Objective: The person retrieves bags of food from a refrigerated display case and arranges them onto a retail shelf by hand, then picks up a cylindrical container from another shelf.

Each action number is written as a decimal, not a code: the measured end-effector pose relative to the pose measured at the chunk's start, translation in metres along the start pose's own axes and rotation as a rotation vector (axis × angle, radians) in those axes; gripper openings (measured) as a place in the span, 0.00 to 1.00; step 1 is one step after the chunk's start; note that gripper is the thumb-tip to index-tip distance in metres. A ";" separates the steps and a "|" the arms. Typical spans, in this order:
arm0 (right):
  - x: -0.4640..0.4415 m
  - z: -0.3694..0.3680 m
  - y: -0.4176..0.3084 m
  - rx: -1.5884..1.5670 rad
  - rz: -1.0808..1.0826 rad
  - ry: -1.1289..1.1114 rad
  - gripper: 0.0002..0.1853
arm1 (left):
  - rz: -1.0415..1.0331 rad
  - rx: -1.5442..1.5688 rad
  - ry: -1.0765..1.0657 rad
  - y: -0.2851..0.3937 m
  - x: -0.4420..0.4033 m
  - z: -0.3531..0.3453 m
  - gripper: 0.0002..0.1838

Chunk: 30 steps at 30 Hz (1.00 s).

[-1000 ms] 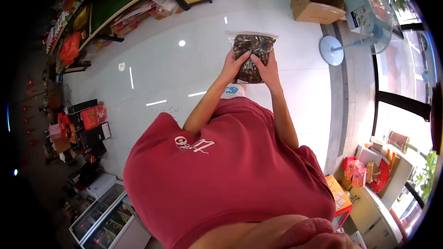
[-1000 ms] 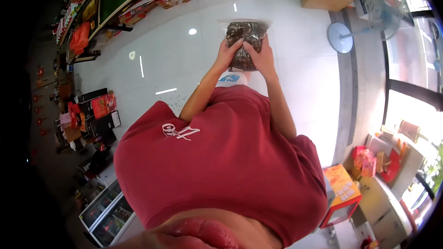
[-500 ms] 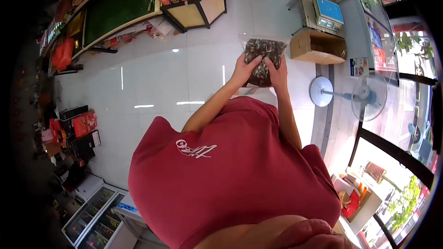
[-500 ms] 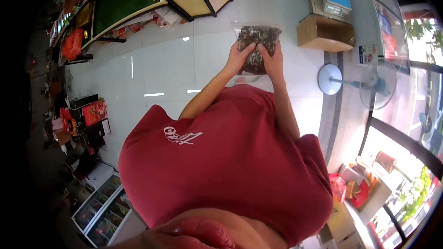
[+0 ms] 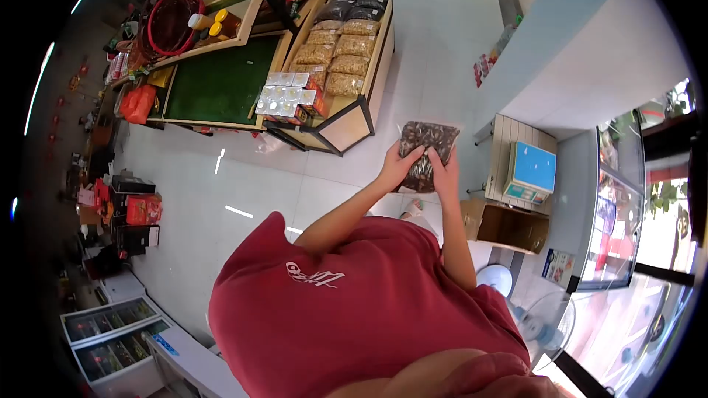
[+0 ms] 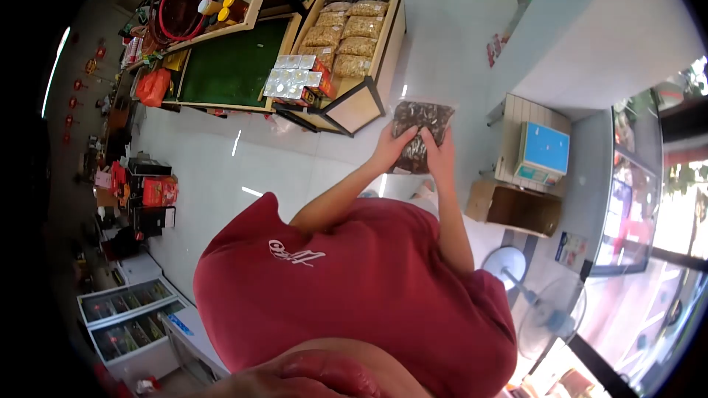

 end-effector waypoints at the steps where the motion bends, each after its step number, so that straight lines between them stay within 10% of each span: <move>1: -0.026 0.001 -0.005 0.035 -0.003 -0.027 0.24 | 0.031 0.023 0.036 -0.004 -0.021 -0.004 0.15; 30: -0.631 -0.072 -0.018 0.333 -0.208 -0.326 0.23 | 0.229 0.192 0.431 -0.210 -0.540 0.031 0.20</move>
Point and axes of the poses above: each hand's wrist, its own x-axis away from the middle knuckle, its own z-axis out of the back of the hand, y = z × x, the point moved 9 cm from there along -x, towards the middle knuckle, and after that the axes turned 13 degrees about -z, right-handed, at the moved point
